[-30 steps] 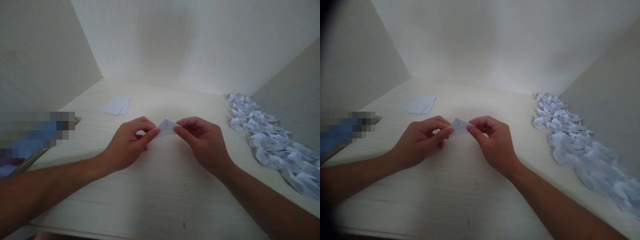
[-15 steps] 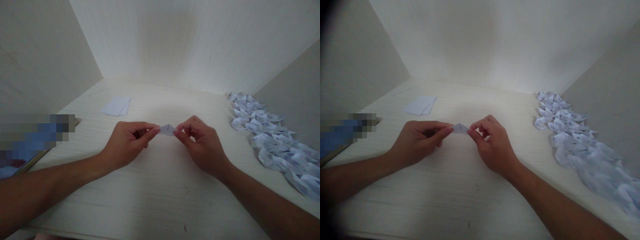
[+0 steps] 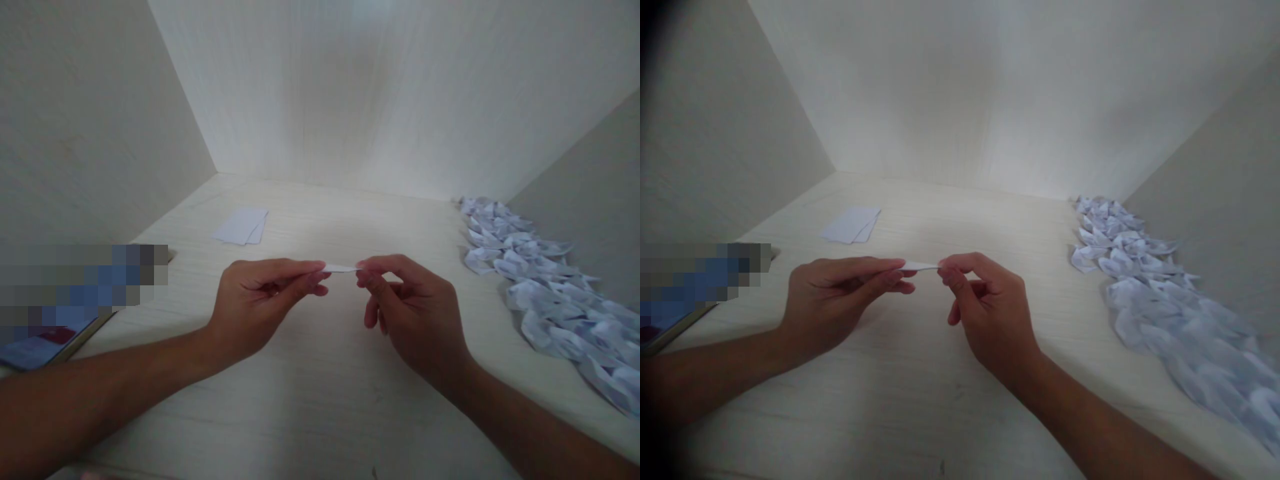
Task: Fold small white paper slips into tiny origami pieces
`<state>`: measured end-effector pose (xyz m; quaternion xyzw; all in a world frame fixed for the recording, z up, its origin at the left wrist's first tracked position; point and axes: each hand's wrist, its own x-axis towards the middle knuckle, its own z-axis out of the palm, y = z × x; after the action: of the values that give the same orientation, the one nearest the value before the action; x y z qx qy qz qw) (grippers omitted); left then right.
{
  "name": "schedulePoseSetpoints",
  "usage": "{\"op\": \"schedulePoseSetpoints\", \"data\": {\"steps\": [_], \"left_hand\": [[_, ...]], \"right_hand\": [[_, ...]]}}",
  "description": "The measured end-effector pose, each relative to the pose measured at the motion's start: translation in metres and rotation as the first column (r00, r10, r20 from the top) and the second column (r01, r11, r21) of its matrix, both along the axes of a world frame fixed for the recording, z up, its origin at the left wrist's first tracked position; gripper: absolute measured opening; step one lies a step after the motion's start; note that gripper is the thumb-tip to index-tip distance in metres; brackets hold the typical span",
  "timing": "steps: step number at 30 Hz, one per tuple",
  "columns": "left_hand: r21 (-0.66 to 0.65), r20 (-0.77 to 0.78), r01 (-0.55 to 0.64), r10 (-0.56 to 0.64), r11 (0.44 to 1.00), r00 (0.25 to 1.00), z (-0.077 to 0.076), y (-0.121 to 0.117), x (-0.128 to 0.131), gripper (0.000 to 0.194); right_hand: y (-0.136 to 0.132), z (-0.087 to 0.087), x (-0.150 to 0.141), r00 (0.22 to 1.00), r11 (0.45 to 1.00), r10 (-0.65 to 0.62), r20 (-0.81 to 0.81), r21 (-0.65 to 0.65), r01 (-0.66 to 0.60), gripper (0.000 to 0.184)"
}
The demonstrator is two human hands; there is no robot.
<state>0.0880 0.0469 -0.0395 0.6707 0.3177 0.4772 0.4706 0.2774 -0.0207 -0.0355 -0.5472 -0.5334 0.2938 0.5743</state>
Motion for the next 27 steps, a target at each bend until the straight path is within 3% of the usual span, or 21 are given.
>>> {"op": "schedulePoseSetpoints", "data": {"steps": [5, 12, 19, 23, 27], "left_hand": [[0.074, -0.049, -0.008, 0.011, 0.997, 0.999, -0.002, 0.000, -0.005, 0.009], [0.325, -0.076, -0.062, 0.092, 0.943, 0.993, 0.003, 0.002, -0.007, 0.010], [0.354, -0.112, -0.007, 0.050, 0.935, 0.992, 0.003, 0.010, -0.008, 0.014], [0.264, -0.144, 0.042, -0.003, 0.964, 0.990, 0.003, 0.013, -0.006, 0.017], [0.019, -0.112, 0.079, -0.077, 0.997, 0.991, -0.001, 0.014, -0.003, 0.016]], "right_hand": [[-0.002, 0.006, -0.003, 0.984, 0.999, 0.004, -0.178, -0.039, -0.011, 0.010], [0.004, 0.002, 0.004, 0.900, 0.975, 0.195, -0.390, -0.023, -0.221, 0.012], [0.011, 0.001, 0.011, 0.814, 0.956, 0.168, -0.556, -0.110, -0.272, 0.016], [0.012, 0.001, 0.011, 0.808, 0.956, 0.055, -0.586, -0.203, -0.212, 0.036], [0.013, -0.002, 0.011, 0.826, 0.949, 0.000, -0.563, -0.260, -0.178, 0.042]]}}
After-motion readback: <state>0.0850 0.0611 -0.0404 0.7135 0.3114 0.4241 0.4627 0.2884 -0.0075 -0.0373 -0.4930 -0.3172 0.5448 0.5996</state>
